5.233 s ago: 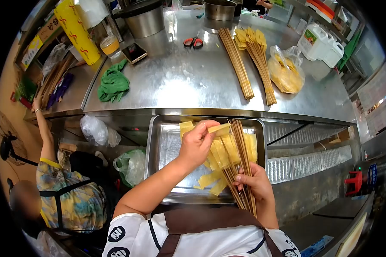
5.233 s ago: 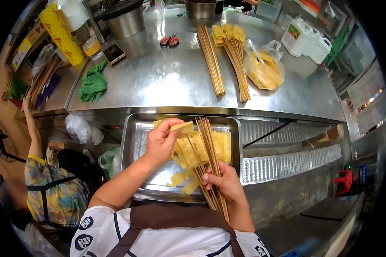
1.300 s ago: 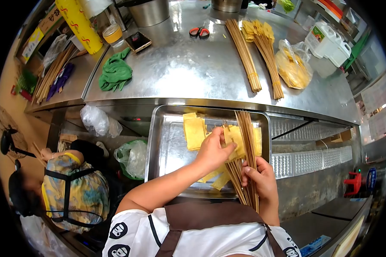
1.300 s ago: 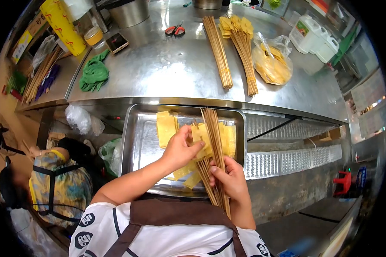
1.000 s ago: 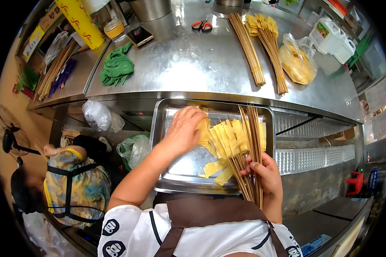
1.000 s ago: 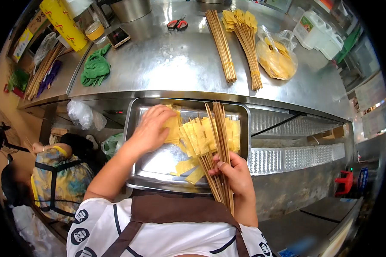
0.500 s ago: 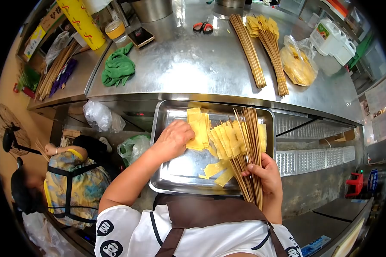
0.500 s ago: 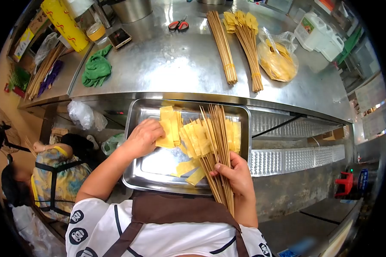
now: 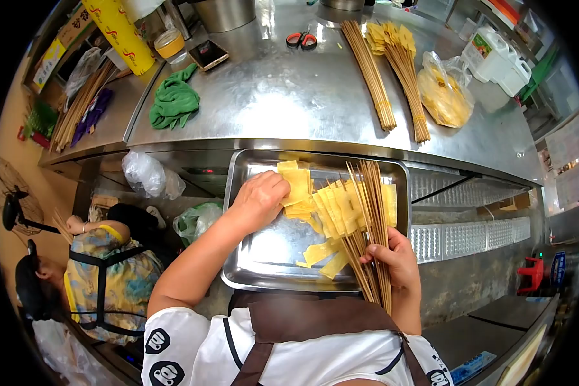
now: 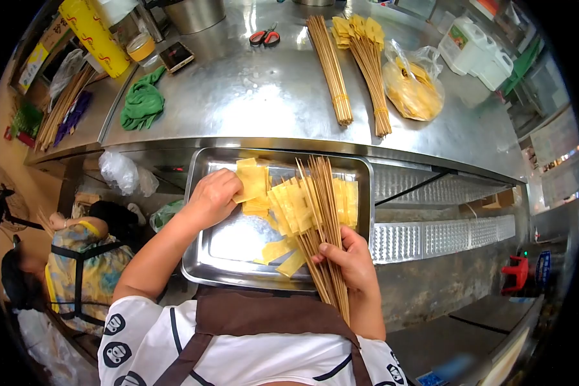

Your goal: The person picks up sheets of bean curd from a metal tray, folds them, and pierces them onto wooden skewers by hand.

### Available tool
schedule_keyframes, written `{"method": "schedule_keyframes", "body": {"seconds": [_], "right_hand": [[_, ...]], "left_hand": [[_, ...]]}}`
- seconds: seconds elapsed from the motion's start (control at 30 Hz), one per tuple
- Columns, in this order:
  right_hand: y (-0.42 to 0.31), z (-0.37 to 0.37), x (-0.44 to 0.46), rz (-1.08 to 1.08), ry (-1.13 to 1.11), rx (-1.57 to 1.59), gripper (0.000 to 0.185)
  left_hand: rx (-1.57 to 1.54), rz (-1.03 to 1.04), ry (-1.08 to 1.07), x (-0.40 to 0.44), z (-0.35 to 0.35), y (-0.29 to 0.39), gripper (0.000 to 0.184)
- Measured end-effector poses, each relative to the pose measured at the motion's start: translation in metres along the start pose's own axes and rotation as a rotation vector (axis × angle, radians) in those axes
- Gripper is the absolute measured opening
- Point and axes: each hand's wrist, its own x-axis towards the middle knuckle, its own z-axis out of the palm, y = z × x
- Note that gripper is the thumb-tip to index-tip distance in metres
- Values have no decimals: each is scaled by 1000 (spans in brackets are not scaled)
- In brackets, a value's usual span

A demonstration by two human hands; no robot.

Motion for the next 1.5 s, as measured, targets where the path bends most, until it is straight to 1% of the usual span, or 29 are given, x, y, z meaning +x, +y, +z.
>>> {"method": "schedule_keyframes", "body": {"seconds": [0.07, 0.1, 0.17, 0.2, 0.27, 0.3, 0.37, 0.43, 0.5, 0.57, 0.63, 0.7, 0.77, 0.93, 1.03, 1.2, 1.37, 1.5], "right_hand": [[1, -1, 0, 10, 4, -27, 21], [1, -2, 0, 7, 5, -28, 21], [2, -4, 0, 8, 4, -38, 20], [3, -5, 0, 9, -20, -14, 19], [3, -7, 1, 1, -31, -21, 19], [3, -7, 1, 0, -45, -33, 18], [3, -7, 2, -3, -54, -17, 17], [4, -8, 3, 24, -81, 2, 15], [4, -9, 3, 20, -90, 5, 14], [4, -10, 3, 18, -98, 9, 14], [4, -9, 2, 28, -84, 9, 13], [1, -6, 1, 32, -73, -15, 14], [0, -5, -1, 46, -63, -37, 14], [2, -5, 0, 27, -71, -69, 16], [1, -3, -1, 23, -73, -82, 16], [-1, -1, -1, 22, -70, -91, 16], [-2, -3, 0, 18, -89, -83, 13], [-1, -9, 2, 39, -118, -4, 10]], "left_hand": [[-26, -36, -73, 2, 4, -1, 13], [-26, -33, -71, 2, 6, -3, 13], [-142, 17, -143, -3, 7, -7, 11], [-142, 22, -146, -4, 5, -8, 11], [-236, -23, -14, -5, 1, -10, 12], [-233, -18, -12, -4, 1, -8, 12], [-894, -502, 144, 0, 4, 0, 10], [-919, -535, 141, 11, 2, 9, 14], [-1314, -647, 360, 30, 1, 30, 15], [-1281, -675, 319, 36, 7, 31, 18], [-1460, -753, 282, 47, 11, 37, 21], [-1485, -807, 266, 53, 14, 38, 24], [-1537, -719, 243, 57, 15, 43, 27], [-1509, -734, 246, 62, 18, 41, 28], [-1489, -746, 276, 65, 18, 43, 28], [-1448, -674, 289, 68, 18, 44, 25], [-1483, -648, 315, 71, 21, 47, 20], [-1495, -633, 322, 71, 21, 47, 19]]}}
